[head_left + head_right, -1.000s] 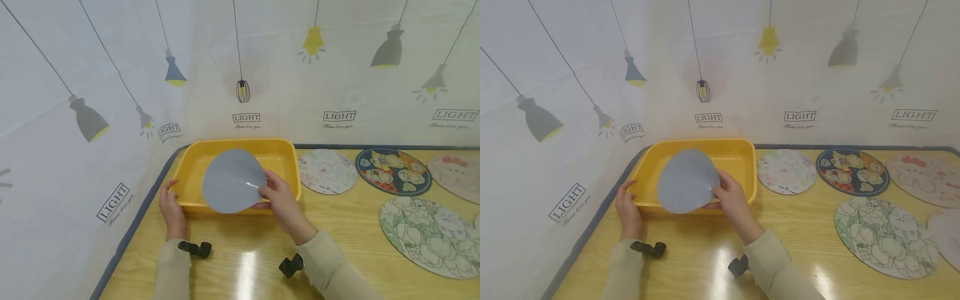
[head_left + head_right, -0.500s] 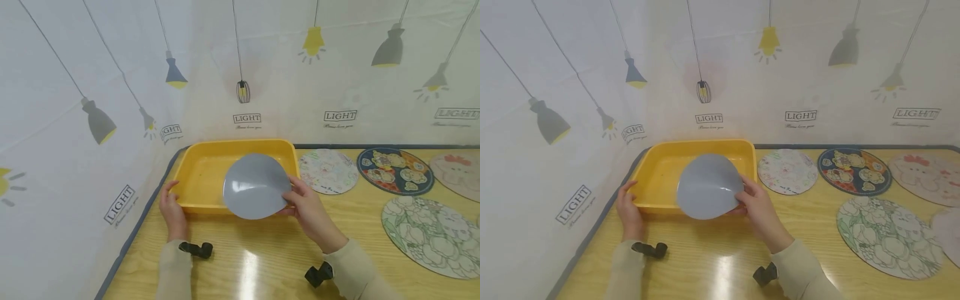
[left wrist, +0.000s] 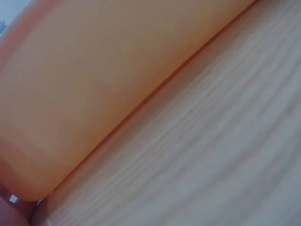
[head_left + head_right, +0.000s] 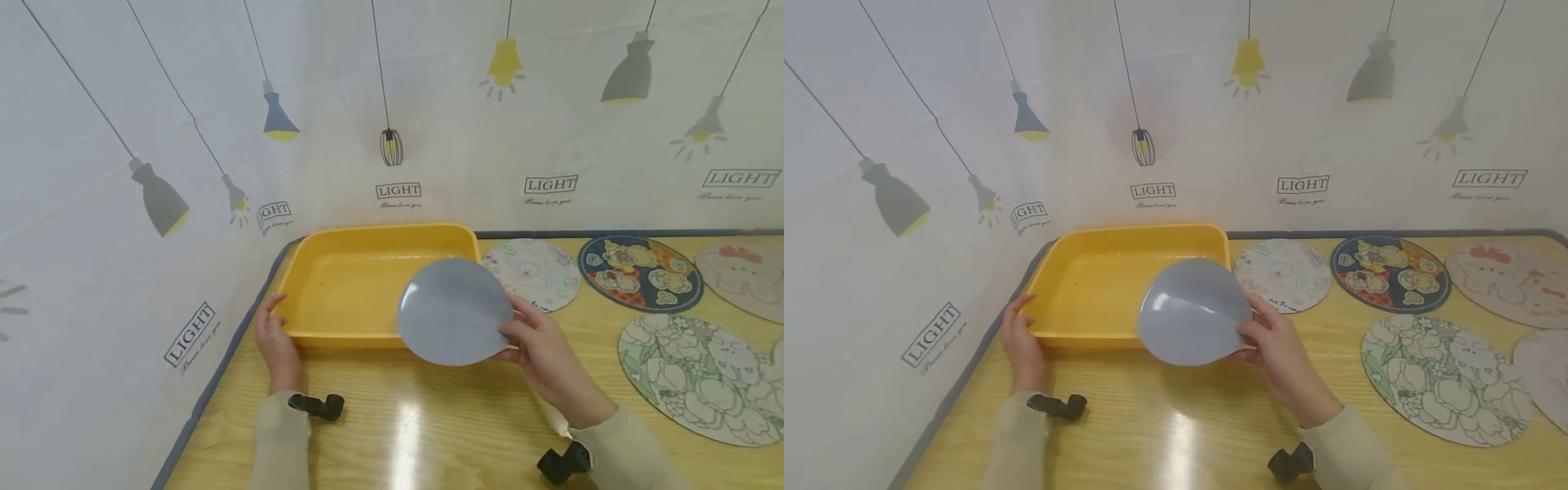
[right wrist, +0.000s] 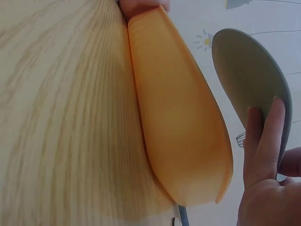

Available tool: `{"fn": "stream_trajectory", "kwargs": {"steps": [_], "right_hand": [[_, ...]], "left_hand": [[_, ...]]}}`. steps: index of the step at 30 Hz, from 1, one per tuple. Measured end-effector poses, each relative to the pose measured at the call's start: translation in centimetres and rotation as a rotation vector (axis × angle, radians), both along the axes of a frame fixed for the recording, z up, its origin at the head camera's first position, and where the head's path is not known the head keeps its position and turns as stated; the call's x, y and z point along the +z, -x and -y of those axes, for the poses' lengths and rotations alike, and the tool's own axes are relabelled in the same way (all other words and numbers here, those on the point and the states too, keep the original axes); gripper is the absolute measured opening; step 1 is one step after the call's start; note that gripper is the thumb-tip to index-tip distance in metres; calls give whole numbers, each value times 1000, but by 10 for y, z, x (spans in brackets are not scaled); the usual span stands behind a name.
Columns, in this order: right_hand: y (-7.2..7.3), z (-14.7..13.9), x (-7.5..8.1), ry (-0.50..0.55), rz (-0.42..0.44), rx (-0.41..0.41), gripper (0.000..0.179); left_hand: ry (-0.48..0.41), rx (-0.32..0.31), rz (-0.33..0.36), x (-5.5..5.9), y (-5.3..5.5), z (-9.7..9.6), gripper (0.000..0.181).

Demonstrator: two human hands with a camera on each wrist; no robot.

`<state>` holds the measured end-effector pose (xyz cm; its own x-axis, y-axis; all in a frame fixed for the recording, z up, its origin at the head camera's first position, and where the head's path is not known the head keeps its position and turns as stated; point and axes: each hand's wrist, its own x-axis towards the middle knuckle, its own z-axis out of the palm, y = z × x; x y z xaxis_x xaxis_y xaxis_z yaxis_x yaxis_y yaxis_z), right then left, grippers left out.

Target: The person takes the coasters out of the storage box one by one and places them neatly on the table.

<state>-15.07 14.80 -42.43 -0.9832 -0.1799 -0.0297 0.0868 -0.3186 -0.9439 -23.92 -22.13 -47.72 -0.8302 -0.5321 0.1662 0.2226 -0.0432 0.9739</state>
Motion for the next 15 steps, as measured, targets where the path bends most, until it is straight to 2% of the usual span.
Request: {"fn": "stream_trajectory", "kwargs": {"steps": [7,12,15], "right_hand": [[-4,-18,-4,-59,-8,-30,46],[0,-32,-10,-138,20,-70,47],[4,-42,-13,-177,31,-66,49]], "left_hand": [[7,9,-24,0,0,-2,41],[-16,23,-17,0,-2,-1,41],[-28,16,-10,0,-2,-1,41]]}}
